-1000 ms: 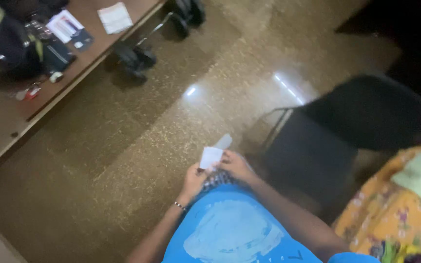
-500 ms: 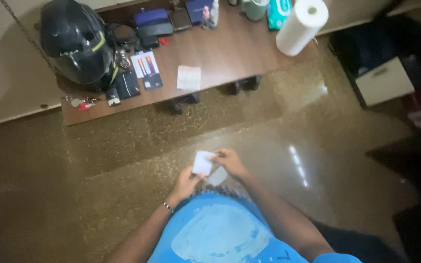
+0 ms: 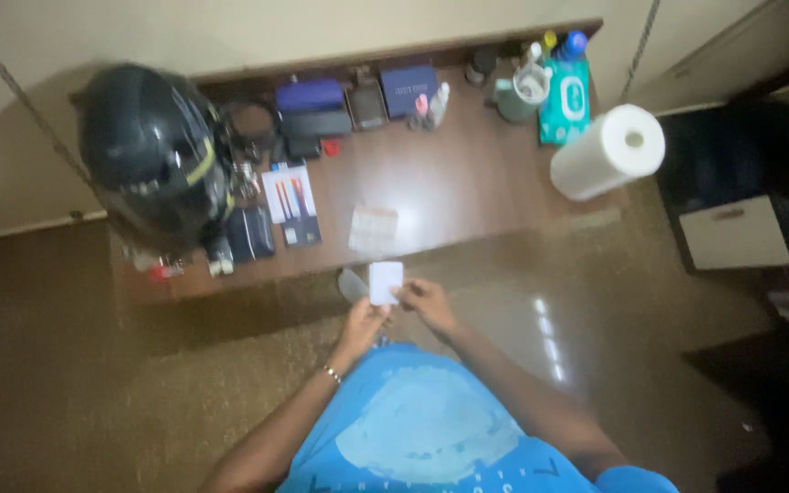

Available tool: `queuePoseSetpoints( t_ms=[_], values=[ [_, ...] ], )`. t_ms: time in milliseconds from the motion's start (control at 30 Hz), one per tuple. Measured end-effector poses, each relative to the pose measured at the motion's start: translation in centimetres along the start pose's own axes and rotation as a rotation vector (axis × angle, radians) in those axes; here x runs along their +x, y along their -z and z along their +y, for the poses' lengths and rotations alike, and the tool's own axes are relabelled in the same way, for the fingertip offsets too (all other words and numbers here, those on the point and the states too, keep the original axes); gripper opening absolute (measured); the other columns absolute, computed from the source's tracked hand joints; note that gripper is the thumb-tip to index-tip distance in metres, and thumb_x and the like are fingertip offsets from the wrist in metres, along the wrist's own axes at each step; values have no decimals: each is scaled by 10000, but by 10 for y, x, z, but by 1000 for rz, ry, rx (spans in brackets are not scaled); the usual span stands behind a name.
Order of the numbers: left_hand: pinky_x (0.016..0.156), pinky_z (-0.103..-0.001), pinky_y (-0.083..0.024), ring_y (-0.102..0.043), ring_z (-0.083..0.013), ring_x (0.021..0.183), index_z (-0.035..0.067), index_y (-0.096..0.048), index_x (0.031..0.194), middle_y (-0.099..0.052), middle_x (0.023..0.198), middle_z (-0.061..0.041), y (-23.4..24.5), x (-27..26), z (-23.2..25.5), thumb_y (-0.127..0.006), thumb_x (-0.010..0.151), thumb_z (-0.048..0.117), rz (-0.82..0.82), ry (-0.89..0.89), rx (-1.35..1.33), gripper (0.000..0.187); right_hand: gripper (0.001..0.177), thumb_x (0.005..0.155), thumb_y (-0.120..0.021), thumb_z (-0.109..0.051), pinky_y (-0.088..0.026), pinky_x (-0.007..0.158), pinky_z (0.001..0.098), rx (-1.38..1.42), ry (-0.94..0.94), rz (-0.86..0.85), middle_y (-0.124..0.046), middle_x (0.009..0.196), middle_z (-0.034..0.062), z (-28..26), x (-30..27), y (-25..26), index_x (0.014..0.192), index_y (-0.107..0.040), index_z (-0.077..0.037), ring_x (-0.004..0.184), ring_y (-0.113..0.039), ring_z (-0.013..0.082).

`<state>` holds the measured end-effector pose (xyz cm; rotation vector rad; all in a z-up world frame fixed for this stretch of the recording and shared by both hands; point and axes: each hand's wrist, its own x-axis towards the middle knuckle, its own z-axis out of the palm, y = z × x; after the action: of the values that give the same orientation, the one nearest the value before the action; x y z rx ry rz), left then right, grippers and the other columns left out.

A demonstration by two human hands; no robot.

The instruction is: The person moves several personal items, including a glasses case, a wallet, a box, and various cards and small containers, from a chair onto a desk.

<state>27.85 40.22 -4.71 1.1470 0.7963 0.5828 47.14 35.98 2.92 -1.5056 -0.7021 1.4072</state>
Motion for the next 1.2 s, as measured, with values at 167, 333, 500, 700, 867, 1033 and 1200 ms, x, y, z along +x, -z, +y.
queuePoseSetpoints(
  t_ms=[167,333,500,700,867,1033,1200],
  values=[
    [807,-310,-573,-682,-137,940,47,-593,1178,-684,1023,-48,36,75,18,-617,998,100,-144,28,56,189,337,970,-724,-296,-494,655,308,-143,13,81,-677,830,66,-40,88,7,1126,-767,-1,733,-597,139],
    [842,-316,-607,-712,-169,958,6,-595,1114,-703,1026,-85,72,127,21,-611,982,26,-14,70,54,135,389,943,-669,-209,-597,783,272,109,-76,54,-731,1026,36,-79,180,5,1265,-643,8,876,-731,149],
    [878,-307,-589,-697,-165,985,11,-604,1116,-697,1035,-90,94,149,41,-609,962,15,79,116,34,155,326,981,-650,-171,-551,662,303,191,-166,51,-680,880,75,-81,264,4,1224,-651,47,787,-680,177],
    [864,-327,-595,-702,-189,965,35,-637,1113,-735,1062,-108,87,146,76,-634,1008,161,229,230,162,164,142,920,-692,-53,-420,482,314,177,-166,202,-644,749,73,-98,306,-2,1035,-664,26,608,-600,155],
    [903,-316,-590,-695,-163,1045,52,-628,1134,-712,1125,-91,75,147,110,-624,980,206,218,321,229,218,205,833,-773,9,-475,488,311,158,-89,318,-594,731,58,-116,303,-16,890,-576,25,583,-591,145],
    [895,-322,-580,-673,-169,1026,49,-613,1159,-692,1109,-79,65,159,138,-628,991,212,206,330,250,235,255,827,-828,-122,-492,505,306,-250,-69,332,-647,655,82,-122,310,-16,818,-599,-11,557,-620,143],
    [883,-326,-598,-663,-157,994,31,-597,1189,-677,1096,-74,56,173,180,-618,1013,211,192,188,130,252,279,821,-828,-151,-511,510,335,-214,-131,360,-660,650,104,-128,309,-18,813,-595,1,543,-628,148]
  ],
)
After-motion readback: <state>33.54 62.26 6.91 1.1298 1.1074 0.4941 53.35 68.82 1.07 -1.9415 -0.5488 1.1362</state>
